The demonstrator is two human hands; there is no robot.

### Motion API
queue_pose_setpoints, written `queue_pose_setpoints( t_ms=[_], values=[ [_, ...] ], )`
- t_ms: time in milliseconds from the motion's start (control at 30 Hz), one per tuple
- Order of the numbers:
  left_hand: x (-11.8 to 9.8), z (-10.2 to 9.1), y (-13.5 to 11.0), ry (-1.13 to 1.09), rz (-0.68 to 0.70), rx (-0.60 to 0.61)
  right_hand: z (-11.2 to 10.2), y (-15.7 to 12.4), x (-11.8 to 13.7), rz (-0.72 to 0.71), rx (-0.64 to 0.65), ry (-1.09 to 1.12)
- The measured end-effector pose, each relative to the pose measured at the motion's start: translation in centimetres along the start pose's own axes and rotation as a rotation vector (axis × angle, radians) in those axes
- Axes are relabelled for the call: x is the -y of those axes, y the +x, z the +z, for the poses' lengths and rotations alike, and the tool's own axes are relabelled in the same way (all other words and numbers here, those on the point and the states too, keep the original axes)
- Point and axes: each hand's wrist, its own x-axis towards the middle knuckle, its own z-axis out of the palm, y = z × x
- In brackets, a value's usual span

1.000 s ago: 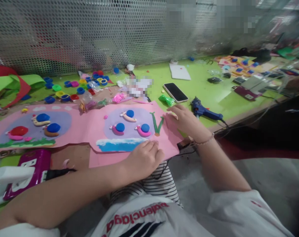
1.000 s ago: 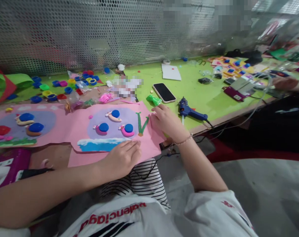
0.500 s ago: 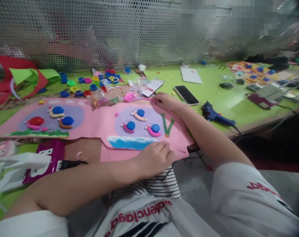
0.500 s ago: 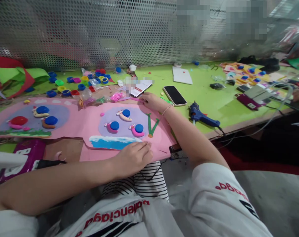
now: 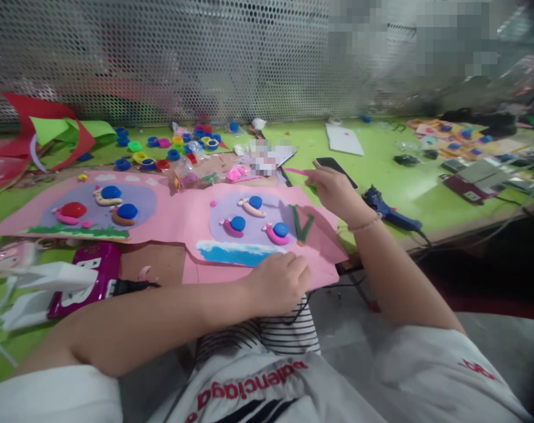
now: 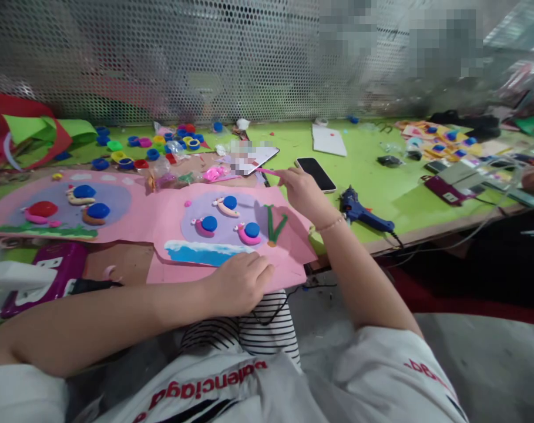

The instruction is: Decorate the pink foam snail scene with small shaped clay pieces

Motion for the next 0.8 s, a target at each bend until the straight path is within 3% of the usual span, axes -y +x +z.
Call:
queue_pose_setpoints(
  t_ms=[67,200,267,400,800],
  values=[
    [0.0,0.1,0.0,0.018,-0.025,0.017,-0.9,-1.5,1.0,0.038,-0.018,0.092],
    [0.0,0.3,0.0,0.045,-0.124,0.035,-2.3,-5.6,3.3,0.154,0.078,0.326],
    [-0.1,0.2,0.0,0.048,-0.148,0.059,-2.8,-7.8,4.5,0.244,-0.003,0.440],
    [-0.2,0.0,0.0,0.065,-0.148,0.103,-2.9,-11.3,5.9,0.357,-0.044,0.565],
    [-0.2,-0.1,-0.1,0.093,-0.143,0.105,-0.5,-13.2,6.8,0.048,-0.020,0.025]
  ],
)
